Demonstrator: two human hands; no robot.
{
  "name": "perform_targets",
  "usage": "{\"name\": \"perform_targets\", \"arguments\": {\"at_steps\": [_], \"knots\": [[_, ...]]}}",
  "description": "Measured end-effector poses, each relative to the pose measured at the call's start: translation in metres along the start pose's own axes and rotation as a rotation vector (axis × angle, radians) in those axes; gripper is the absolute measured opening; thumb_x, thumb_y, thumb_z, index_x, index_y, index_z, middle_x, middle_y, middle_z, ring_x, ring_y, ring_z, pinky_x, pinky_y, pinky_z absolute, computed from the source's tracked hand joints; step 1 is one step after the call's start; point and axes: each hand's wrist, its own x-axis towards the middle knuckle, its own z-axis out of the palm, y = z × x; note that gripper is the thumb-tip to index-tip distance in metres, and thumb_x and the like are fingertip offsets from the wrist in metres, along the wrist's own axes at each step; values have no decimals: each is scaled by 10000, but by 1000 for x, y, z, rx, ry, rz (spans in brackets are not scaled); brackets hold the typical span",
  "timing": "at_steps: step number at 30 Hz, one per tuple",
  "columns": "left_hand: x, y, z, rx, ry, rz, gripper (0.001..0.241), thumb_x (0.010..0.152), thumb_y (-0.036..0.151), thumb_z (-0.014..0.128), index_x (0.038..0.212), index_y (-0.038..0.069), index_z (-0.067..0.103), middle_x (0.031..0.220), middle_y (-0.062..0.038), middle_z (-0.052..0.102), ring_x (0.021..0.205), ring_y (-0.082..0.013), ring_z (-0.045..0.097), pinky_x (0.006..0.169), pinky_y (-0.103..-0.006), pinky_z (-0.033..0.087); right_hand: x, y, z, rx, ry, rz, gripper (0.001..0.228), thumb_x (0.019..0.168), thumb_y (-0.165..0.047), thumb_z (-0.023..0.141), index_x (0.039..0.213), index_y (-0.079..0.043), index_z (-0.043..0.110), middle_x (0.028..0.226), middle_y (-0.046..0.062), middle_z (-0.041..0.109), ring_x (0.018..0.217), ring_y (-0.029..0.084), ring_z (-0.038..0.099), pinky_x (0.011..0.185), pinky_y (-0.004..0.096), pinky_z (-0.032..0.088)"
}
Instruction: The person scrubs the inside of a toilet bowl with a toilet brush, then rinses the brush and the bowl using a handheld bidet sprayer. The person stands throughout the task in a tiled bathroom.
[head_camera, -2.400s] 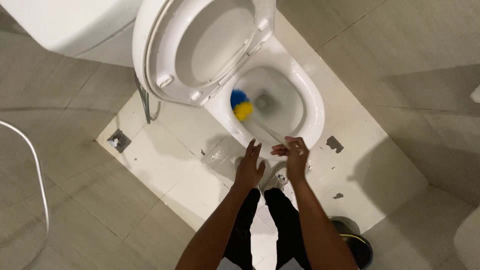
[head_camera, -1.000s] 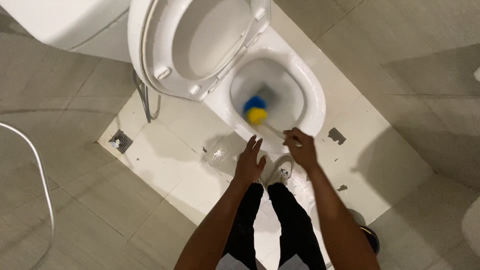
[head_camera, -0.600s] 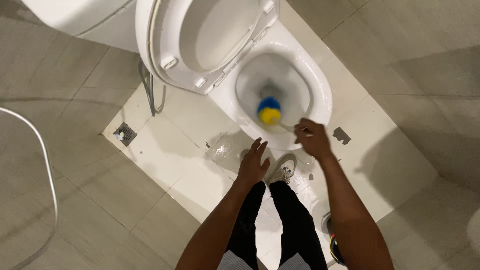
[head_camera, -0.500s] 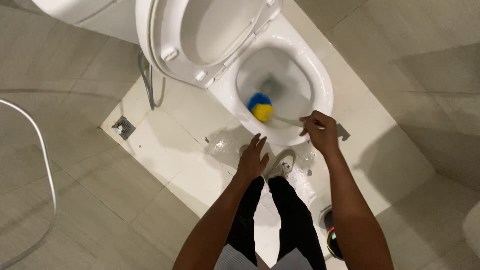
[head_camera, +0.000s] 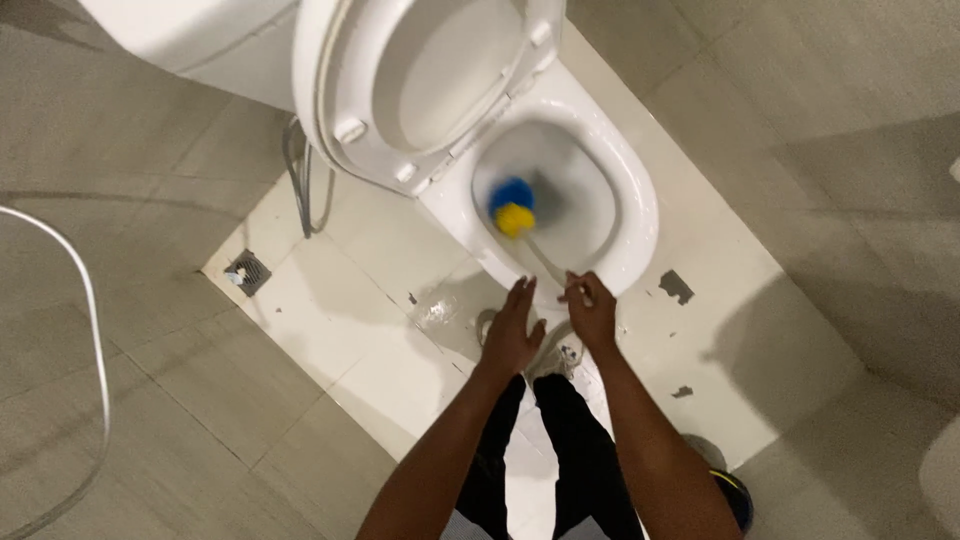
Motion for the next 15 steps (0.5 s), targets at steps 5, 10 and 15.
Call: {"name": "perform_targets", "arguments": {"at_steps": [5, 10, 15], "knots": [[-1, 8, -7, -10, 51, 45, 835, 887, 133, 687, 1614, 96, 279, 1657, -259, 306, 1433, -446, 456, 1069, -491, 506, -11, -93, 23, 126, 65, 122, 94, 950, -48, 586, 898, 30, 593, 1179, 202, 717, 728, 220, 724, 681, 375, 621], [4, -6, 0, 50, 120, 175, 860, 888, 119, 709, 1627, 64, 273, 1645, -276, 326, 1437, -470, 453, 1114, -507, 471, 4, -82, 29, -2, -18, 15, 48, 925, -50, 612, 943, -6, 606, 1185, 177, 693, 798, 197, 742, 679, 342, 634], [-4, -3, -7, 48, 29, 5, 836, 876, 153, 682, 1617, 116, 298, 1661, -217, 339, 1350, -433, 544, 1052, -478, 516, 14, -69, 32, -601, -73, -180, 113, 860, -59, 717, 928, -17, 636, 920, 183, 694, 706, 266, 671, 673, 409, 560]]}}
